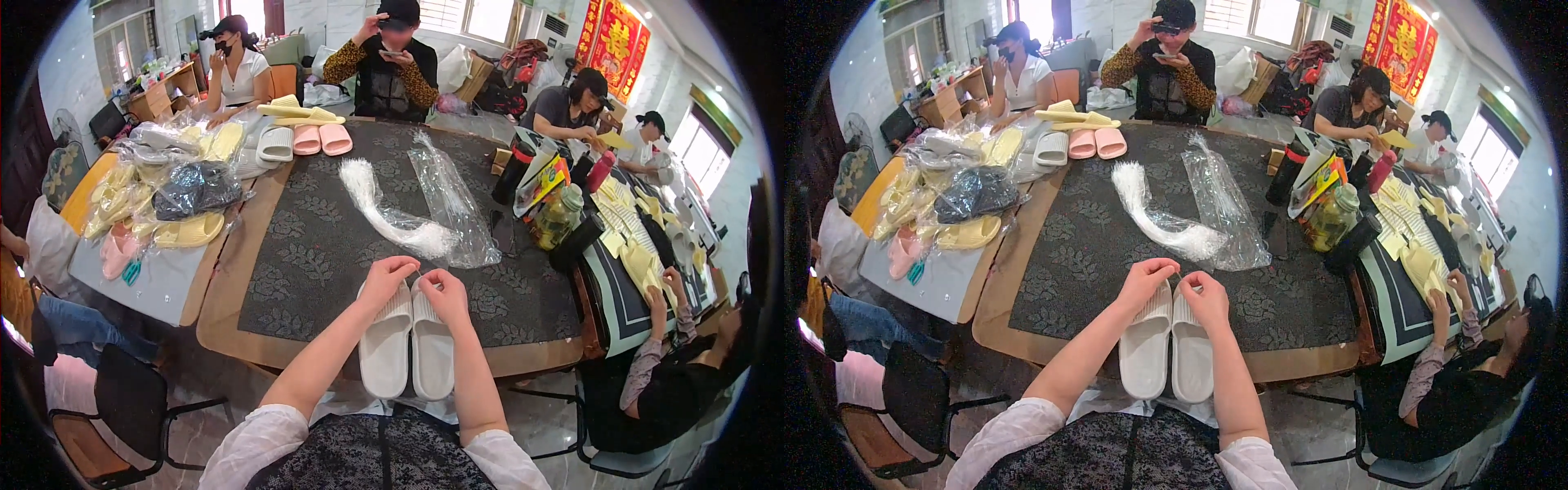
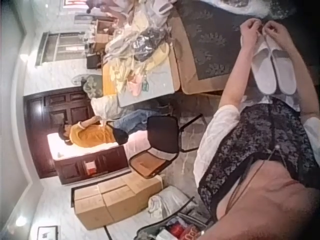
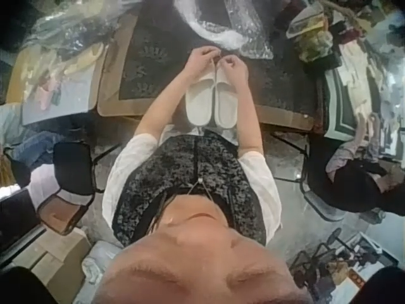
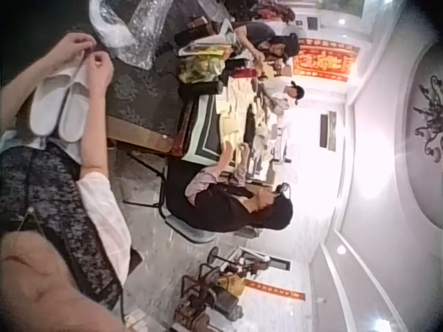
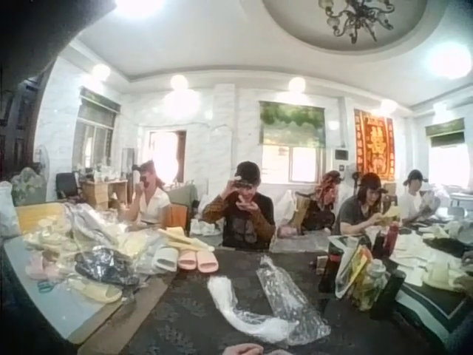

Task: Inspecting various colored slippers at a production table to check for defects and organize them.

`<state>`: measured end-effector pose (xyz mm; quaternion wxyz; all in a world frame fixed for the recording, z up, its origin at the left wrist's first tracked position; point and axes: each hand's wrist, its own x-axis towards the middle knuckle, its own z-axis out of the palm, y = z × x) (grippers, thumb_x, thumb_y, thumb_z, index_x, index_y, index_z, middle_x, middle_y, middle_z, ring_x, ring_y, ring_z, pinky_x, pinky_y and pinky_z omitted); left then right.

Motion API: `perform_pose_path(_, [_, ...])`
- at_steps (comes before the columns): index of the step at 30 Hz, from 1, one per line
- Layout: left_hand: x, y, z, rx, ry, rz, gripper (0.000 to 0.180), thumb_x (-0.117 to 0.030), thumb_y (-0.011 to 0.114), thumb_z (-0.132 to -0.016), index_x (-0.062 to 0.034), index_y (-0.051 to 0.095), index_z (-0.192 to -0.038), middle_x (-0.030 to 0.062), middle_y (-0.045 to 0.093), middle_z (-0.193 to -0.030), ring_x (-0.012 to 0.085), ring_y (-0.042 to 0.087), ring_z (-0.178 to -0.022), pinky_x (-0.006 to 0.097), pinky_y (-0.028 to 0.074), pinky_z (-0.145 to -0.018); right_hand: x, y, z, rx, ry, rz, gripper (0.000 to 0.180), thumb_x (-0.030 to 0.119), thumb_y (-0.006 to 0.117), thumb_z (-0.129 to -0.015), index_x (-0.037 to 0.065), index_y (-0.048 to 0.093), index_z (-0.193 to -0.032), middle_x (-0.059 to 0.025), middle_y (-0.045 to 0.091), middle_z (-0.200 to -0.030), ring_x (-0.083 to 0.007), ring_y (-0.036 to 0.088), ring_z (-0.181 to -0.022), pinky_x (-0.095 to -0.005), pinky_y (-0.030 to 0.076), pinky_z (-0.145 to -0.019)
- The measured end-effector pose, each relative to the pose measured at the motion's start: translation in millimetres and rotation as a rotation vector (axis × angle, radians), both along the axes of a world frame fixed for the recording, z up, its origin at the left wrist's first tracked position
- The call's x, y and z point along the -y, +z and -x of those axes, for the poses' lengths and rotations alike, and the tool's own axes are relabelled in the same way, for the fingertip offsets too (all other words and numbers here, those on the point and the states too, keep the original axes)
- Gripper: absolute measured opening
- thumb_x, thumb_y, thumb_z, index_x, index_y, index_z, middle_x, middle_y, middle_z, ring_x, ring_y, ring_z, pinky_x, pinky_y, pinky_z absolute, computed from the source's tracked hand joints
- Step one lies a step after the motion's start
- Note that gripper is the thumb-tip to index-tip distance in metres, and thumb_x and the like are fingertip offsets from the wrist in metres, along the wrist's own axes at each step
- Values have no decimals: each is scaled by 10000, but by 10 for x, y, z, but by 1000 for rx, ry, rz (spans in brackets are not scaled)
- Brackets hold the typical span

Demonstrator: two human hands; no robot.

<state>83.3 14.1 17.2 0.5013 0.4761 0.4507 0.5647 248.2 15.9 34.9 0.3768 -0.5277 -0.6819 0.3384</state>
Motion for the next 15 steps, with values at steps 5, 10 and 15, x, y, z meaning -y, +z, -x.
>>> perform_pose_path(5, [-46,-65,38,91,12,32,216,-108,607,-904,-7,670,-1085,35,682,-990,96,602,-917,245,459,-827,-212,-67,52,-189,36,-47,147,168,657,-827,27,650,-868,-24,636,-729,-84,559,-630,-258,460,-608])
perform_pose_path(10, [-37,-53,56,123,24,63,231,-113,610,-894,-17,661,-1098,31,675,-976,95,598,-911,239,448,-821,-166,-259,136,-327,78,2,95,113,639,-866,21,620,-853,27,615,-754,-33,531,-677,-202,431,-610])
perform_pose_path(15, [-11,-4,58,168,38,65,236,-132,622,-888,-12,652,-1090,35,665,-957,109,599,-904,244,448,-816,-166,-239,118,-377,91,-1,165,144,686,-869,18,678,-975,40,617,-766,-24,516,-672,-194,422,-615])
